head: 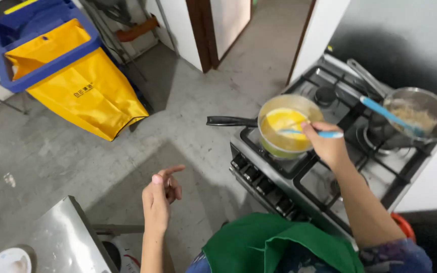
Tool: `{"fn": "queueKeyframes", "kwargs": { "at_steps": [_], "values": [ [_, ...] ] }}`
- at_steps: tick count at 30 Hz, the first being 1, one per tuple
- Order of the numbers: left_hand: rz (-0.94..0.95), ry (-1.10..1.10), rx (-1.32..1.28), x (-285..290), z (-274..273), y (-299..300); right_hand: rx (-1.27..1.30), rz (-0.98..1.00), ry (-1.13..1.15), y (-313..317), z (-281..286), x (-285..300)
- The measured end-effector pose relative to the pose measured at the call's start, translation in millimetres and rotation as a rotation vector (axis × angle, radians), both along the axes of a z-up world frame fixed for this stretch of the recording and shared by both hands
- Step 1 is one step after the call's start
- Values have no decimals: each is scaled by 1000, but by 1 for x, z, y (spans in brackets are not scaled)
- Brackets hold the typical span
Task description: Stirring a yellow liquid inside a saucepan on a gas stove using a spatula.
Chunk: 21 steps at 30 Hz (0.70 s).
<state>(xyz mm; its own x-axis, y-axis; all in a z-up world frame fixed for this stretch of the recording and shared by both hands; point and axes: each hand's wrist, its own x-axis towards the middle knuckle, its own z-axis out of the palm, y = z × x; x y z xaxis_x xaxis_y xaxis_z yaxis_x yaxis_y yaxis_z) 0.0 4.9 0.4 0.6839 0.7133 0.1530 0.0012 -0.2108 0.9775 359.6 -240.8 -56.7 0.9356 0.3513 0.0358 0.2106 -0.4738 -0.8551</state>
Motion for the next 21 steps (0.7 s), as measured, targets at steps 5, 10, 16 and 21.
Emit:
{"fn": "queueKeyframes", "kwargs": {
  "at_steps": [5, 10, 16, 21],
  "values": [
    [-63, 39, -2, 7, -9, 29, -178, -62, -169, -1, 12, -1],
    [-121, 70, 12, 19, -11, 59, -162, -86, -199, -6, 14, -22],
    [-216, 126, 6, 46, -19, 88, -135, -112, -308, 3, -2, -42],
    [-301, 109, 32, 65, -33, 107, 21, -156, -111, 28, 13, -61]
  ]
}}
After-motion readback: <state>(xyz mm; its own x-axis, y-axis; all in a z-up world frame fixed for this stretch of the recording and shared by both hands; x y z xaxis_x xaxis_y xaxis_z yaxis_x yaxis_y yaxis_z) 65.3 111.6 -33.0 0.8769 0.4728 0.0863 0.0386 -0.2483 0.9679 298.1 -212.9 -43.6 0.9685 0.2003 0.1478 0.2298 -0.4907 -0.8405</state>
